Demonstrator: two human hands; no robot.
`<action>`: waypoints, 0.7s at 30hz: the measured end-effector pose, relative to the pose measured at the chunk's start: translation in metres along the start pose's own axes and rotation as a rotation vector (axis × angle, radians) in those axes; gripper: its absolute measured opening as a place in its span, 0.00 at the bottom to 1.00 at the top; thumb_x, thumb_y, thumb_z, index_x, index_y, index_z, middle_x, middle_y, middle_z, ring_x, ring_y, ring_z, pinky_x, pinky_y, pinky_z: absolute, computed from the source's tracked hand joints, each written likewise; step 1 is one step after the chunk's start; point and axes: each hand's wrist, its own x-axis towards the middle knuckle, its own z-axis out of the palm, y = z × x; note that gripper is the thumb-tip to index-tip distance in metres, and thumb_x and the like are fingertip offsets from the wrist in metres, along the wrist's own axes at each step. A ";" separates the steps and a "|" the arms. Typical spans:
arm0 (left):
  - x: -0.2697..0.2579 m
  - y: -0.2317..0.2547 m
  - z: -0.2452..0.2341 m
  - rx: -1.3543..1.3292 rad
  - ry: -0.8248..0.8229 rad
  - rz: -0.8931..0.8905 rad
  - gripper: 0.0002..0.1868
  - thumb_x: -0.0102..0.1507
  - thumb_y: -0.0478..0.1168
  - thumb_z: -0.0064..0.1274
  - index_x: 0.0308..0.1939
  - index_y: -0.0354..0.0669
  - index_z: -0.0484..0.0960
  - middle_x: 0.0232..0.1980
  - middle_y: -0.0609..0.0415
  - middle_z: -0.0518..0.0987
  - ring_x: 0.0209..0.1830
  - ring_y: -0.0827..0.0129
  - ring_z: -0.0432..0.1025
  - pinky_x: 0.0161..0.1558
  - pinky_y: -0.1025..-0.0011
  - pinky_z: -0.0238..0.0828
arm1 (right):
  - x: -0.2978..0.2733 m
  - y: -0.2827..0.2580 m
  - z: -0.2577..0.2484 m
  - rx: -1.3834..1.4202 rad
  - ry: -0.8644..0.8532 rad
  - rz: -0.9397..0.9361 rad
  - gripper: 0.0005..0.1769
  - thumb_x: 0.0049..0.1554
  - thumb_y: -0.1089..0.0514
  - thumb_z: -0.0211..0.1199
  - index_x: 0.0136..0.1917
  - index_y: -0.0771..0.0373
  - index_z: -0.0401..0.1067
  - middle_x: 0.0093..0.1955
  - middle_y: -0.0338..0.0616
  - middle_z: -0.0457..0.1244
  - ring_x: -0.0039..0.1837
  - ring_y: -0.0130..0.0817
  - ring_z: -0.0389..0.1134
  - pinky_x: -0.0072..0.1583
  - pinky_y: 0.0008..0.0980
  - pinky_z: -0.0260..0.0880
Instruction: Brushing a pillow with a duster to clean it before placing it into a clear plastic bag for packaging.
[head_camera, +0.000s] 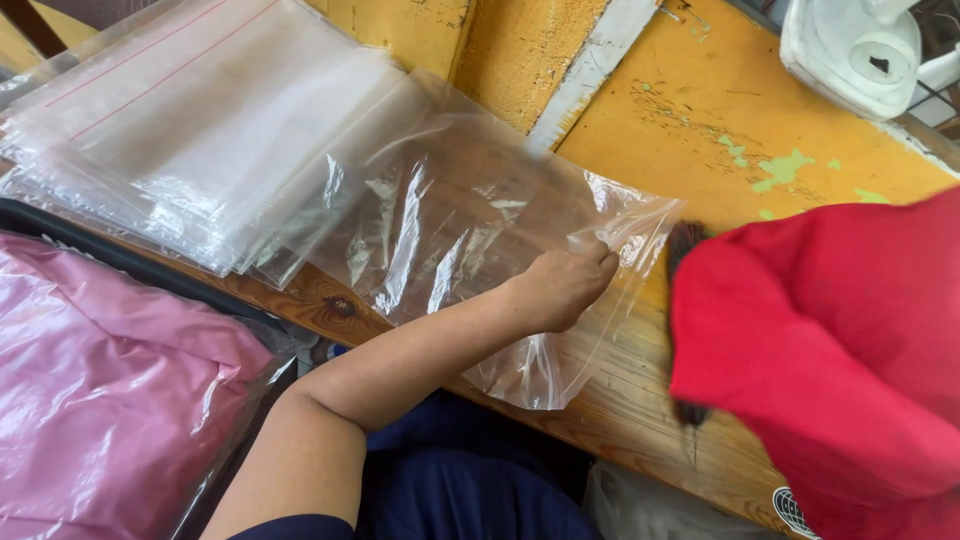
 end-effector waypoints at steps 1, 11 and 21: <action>0.003 0.002 0.003 0.000 -0.001 0.011 0.25 0.50 0.23 0.53 0.52 0.29 0.72 0.48 0.44 0.71 0.30 0.41 0.79 0.31 0.54 0.80 | -0.002 -0.005 0.001 0.026 -0.020 0.010 0.16 0.53 0.69 0.59 0.53 0.75 0.79 0.47 0.52 0.68 0.49 0.38 0.68 0.52 0.33 0.62; -0.008 0.028 -0.033 0.017 -0.074 0.065 0.63 0.45 0.17 0.45 0.80 0.47 0.32 0.84 0.37 0.45 0.22 0.58 0.70 0.15 0.65 0.60 | 0.031 -0.029 0.079 -0.045 -0.353 0.182 0.25 0.48 0.73 0.64 0.58 0.65 0.84 0.59 0.44 0.75 0.64 0.33 0.73 0.70 0.30 0.63; -0.025 0.058 -0.067 -0.175 -0.452 0.137 0.56 0.49 0.22 0.43 0.80 0.50 0.44 0.86 0.43 0.32 0.45 0.44 0.76 0.27 0.57 0.68 | 0.046 -0.092 0.100 0.080 -0.046 0.259 0.18 0.57 0.72 0.55 0.58 0.70 0.79 0.52 0.47 0.71 0.57 0.32 0.67 0.59 0.29 0.64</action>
